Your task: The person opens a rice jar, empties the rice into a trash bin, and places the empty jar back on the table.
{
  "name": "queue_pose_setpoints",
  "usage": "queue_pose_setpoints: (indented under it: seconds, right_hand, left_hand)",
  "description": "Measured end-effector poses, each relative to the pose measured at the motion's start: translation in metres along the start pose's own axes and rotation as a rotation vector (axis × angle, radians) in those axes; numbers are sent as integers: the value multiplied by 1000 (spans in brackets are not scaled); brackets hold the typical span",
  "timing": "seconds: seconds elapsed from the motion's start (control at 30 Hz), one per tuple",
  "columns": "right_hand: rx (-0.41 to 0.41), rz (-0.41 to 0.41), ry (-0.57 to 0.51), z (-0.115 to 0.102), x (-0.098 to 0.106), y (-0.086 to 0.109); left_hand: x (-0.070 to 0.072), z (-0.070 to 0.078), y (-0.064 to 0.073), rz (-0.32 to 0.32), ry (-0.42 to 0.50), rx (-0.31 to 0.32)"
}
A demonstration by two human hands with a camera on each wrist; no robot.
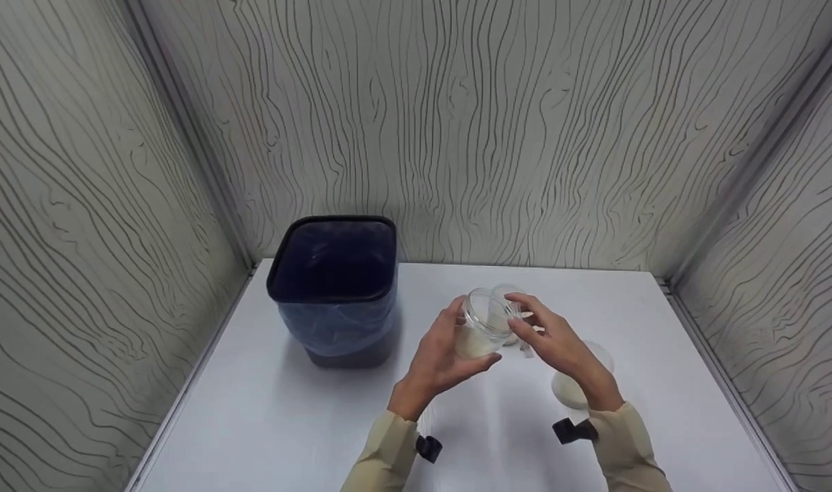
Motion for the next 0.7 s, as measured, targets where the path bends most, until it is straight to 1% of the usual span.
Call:
queue_pose_setpoints:
  seconds: [0.13,0.27,0.47,0.6,0.7]
  right_hand:
    - [-20,-7,-57,6,-1,2]
    - [-10,-6,-91,9,0,4]
    - [-6,-49,-149,16,-4,8]
    - [-23,-67,-140,22,-8,10]
    - [-40,-66,-134,27,-11,11]
  left_hand:
    - [5,1,-4,5,12,3]
    - [11,3,-8,10,35,-3]
    - [23,7,-13,26,68,-17]
    - [32,12,-18,36,96,-34]
    - [38,14,-23,45,123,-33]
Point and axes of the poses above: each hand's wrist, its own y-axis away from the middle knuckle, its own x-axis out of the back of the hand, z = x × y, the point moved 8 cm from there along -y, towards the middle knuckle, and after that the axes turned 4 degrees about z, right-handed, at the moved point
